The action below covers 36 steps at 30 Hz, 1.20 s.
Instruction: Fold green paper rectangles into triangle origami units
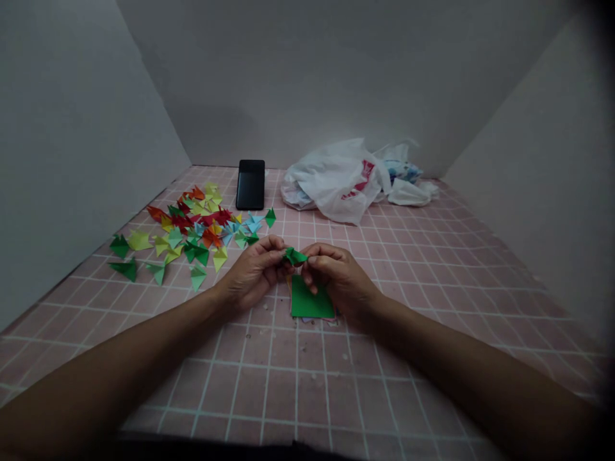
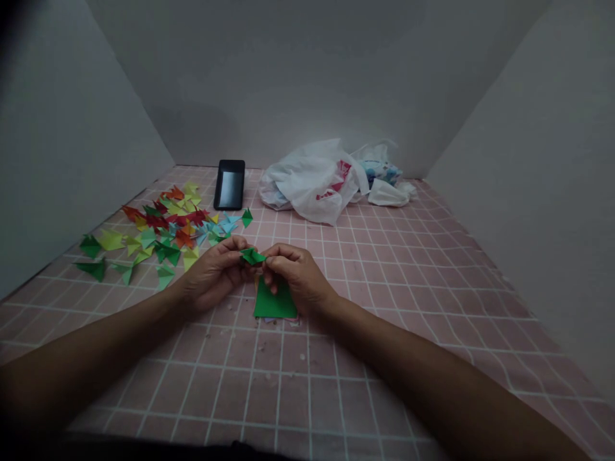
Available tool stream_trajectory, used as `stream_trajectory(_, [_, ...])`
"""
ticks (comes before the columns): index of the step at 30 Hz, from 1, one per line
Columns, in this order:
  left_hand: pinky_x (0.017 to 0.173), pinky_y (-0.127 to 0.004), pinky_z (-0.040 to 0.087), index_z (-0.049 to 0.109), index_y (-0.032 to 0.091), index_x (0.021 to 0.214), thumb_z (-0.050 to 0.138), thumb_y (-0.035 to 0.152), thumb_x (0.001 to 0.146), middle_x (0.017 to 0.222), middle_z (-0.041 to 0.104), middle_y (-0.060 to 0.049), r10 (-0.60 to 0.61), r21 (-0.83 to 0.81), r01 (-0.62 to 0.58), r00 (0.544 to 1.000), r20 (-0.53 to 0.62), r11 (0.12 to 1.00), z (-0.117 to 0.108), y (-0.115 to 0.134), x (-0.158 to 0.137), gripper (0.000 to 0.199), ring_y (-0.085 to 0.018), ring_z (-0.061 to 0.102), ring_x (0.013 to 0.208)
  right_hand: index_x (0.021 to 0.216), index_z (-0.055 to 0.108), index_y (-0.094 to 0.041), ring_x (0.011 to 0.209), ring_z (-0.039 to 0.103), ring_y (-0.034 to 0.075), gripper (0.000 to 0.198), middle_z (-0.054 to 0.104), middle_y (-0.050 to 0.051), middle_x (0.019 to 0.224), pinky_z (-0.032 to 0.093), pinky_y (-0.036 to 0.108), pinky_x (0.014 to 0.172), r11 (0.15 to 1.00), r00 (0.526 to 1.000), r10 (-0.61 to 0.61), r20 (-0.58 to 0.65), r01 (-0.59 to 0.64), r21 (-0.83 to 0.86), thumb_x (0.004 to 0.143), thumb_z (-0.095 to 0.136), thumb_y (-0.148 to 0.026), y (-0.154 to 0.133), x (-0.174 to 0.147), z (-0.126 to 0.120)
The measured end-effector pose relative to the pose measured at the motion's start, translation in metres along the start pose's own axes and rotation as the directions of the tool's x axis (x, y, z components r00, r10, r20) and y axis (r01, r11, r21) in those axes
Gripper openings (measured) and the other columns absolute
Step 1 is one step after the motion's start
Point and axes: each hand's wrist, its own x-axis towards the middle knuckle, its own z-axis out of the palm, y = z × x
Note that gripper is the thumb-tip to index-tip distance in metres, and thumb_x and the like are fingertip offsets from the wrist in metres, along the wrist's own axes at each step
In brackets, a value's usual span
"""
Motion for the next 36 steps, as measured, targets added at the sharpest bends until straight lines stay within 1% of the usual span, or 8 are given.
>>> stream_trajectory(6, [0.064, -0.021, 0.056, 0.059, 0.016, 0.083, 0.08, 0.007, 0.07, 0.07, 0.065, 0.003, 0.018, -0.022, -0.018, 1.0, -0.005, 1.0, 0.003, 0.006, 0.001, 0.026, -0.01, 0.066, 0.062, 0.069, 0.063, -0.019, 0.047, 0.049, 0.009, 0.008, 0.061, -0.002, 0.056, 0.036, 0.024, 0.048, 0.996, 0.995, 0.079, -0.056, -0.076, 0.05, 0.07, 0.066, -0.026, 0.004, 0.004, -0.002])
stream_trajectory(10, [0.062, -0.019, 0.055, 0.058, 0.016, 0.082, 0.082, 0.01, 0.068, 0.069, 0.065, 0.004, -0.01, 0.016, 0.01, 1.0, -0.026, 1.0, 0.002, 0.007, 0.003, 0.028, -0.009, 0.064, 0.06, 0.068, 0.063, -0.019, 0.046, 0.047, 0.01, 0.007, 0.056, -0.003, 0.053, 0.033, 0.024, 0.047, 0.983, 0.993, 0.089, -0.081, -0.1, -0.151, 0.072, 0.063, -0.026, 0.002, 0.004, -0.003])
stream_trajectory(13, [0.061, -0.019, 0.054, 0.059, 0.016, 0.08, 0.083, 0.013, 0.067, 0.071, 0.064, 0.004, 0.015, 0.095, -0.01, 0.999, -0.051, 0.995, -0.001, 0.007, 0.005, 0.028, -0.007, 0.062, 0.061, 0.08, 0.068, -0.019, 0.053, 0.05, 0.012, 0.01, 0.057, -0.003, 0.06, 0.037, 0.026, 0.052, 0.926, 0.997, -0.04, -0.07, 0.011, -0.377, 0.076, 0.062, -0.026, -0.003, 0.003, -0.005])
stream_trajectory(15, [0.062, -0.02, 0.054, 0.059, 0.016, 0.08, 0.084, 0.014, 0.066, 0.074, 0.063, 0.004, 0.023, 0.158, -0.012, 0.997, -0.067, 0.987, -0.002, 0.007, 0.005, 0.029, -0.008, 0.062, 0.062, 0.093, 0.069, -0.02, 0.063, 0.055, 0.013, 0.016, 0.064, 0.001, 0.079, 0.042, 0.028, 0.059, 0.875, 0.974, -0.216, -0.068, 0.162, -0.457, 0.08, 0.063, -0.027, -0.006, 0.003, -0.007])
stream_trajectory(18, [0.065, -0.023, 0.055, 0.059, 0.016, 0.082, 0.086, 0.016, 0.064, 0.075, 0.063, 0.004, -0.004, 0.237, 0.019, 0.998, -0.062, 0.971, -0.003, 0.007, 0.005, 0.032, -0.009, 0.064, 0.065, 0.098, 0.068, -0.021, 0.082, 0.061, 0.017, 0.016, 0.066, 0.004, 0.094, 0.047, 0.031, 0.07, 0.758, 0.927, -0.369, 0.072, 0.345, -0.553, 0.083, 0.064, -0.026, -0.007, 0.003, -0.008])
stream_trajectory(21, [0.065, -0.025, 0.055, 0.058, 0.017, 0.083, 0.088, 0.021, 0.065, 0.075, 0.063, 0.003, -0.03, 0.286, 0.038, 0.999, -0.032, 0.957, -0.004, 0.007, 0.004, 0.036, -0.011, 0.063, 0.066, 0.089, 0.068, -0.022, 0.08, 0.06, 0.017, 0.008, 0.063, 0.004, 0.089, 0.046, 0.031, 0.069, 0.644, 0.885, -0.423, 0.195, 0.445, -0.622, 0.084, 0.062, -0.018, -0.003, 0.004, -0.009])
stream_trajectory(30, [0.073, -0.025, 0.055, 0.063, 0.017, 0.092, 0.082, 0.023, 0.074, 0.078, 0.065, 0.003, 0.099, 0.319, -0.085, 0.995, -0.029, 0.944, -0.003, 0.009, 0.004, 0.027, -0.011, 0.064, 0.07, 0.082, 0.063, -0.022, 0.076, 0.059, 0.017, 0.016, 0.061, 0.002, 0.081, 0.044, 0.031, 0.069, 0.525, 0.854, -0.479, 0.204, 0.465, -0.713, 0.082, 0.056, -0.008, 0.007, 0.004, -0.011])
stream_trajectory(36, [0.08, -0.032, 0.058, 0.064, 0.016, 0.107, 0.079, 0.027, 0.08, 0.087, 0.074, -0.003, 0.061, 0.222, -0.051, 0.997, -0.038, 0.974, -0.001, 0.004, 0.003, 0.033, -0.016, 0.072, 0.079, 0.083, 0.062, -0.022, 0.076, 0.06, 0.018, 0.016, 0.063, 0.002, 0.081, 0.044, 0.031, 0.069, 0.456, 0.83, -0.54, 0.136, 0.425, -0.782, 0.084, 0.056, -0.006, 0.011, 0.005, -0.013])
